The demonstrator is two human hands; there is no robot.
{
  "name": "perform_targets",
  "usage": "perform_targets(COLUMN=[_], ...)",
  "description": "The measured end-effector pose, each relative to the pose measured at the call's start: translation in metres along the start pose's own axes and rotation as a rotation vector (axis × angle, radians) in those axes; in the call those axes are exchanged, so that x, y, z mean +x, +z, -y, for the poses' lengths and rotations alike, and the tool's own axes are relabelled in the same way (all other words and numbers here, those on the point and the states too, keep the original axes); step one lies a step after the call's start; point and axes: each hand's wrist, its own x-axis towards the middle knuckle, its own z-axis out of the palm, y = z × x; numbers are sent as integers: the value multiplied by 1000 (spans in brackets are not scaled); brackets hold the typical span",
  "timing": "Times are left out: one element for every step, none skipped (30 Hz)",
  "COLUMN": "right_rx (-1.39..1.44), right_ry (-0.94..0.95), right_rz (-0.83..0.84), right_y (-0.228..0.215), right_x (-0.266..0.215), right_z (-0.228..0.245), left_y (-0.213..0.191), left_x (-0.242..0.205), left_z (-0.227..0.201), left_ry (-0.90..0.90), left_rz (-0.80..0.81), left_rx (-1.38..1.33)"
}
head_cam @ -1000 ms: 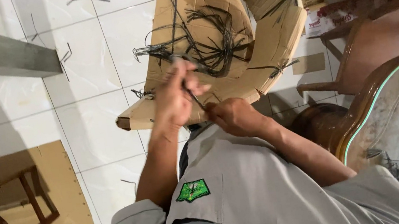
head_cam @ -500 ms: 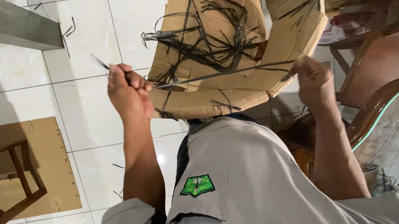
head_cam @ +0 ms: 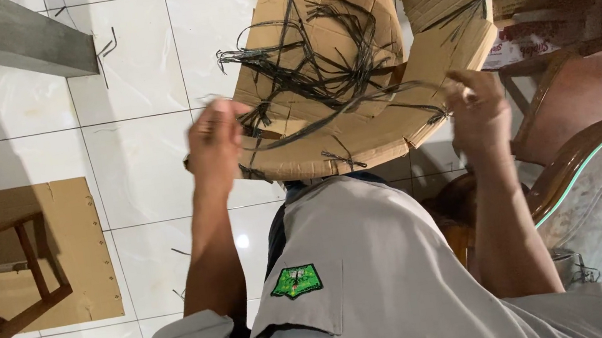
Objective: Assembling a cardboard furniture component by threading and tying black plastic ties through pre-drilled holes.
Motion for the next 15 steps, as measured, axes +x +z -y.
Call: perform_targets(right_rx=[1,94,186,186,297,408,407,443,482,482,461,441,441,440,437], right_ry=[0,-52,-99,-95,-130,-164,-162,-167,-175,-176,-206,-235,-235,-233,-234], right_rz=[-2,8,18,17,147,278,274,296,319,318,338,359,366,356,344], right_y=[11,23,33,44,54,64,68,72,78,76,76,75,74,72,70], right_x=[-3,-5,-10,-14,-17,-21,-23,-26,-26,-25,-24,-23,-22,-22,-20], right_z=[17,33,50,60,69,79,89,100,112,111,110,109,115,121,127], left_y=[9,19,29,36,45,53,58,63,66,65,63,61,59,57,56], left_x=[-3,-6,-11,-18,-24,-30,-34,-37,-39,-41,-43,-45,-47,-48,-48], left_z=[-1,-3,-3,-13,-22,-32,-36,-40,-44,-45,-46,-47,-53,-59,-65], left_ry=[2,35,64,62,31,0,1,12,25,27,34,40,36,64,96], left_rz=[1,126,253,257,398,538,542,589,633,633,638,643,638,667,696], left_rx=[1,140,278,280,221,160,160,178,197,198,231,263,261,253,244])
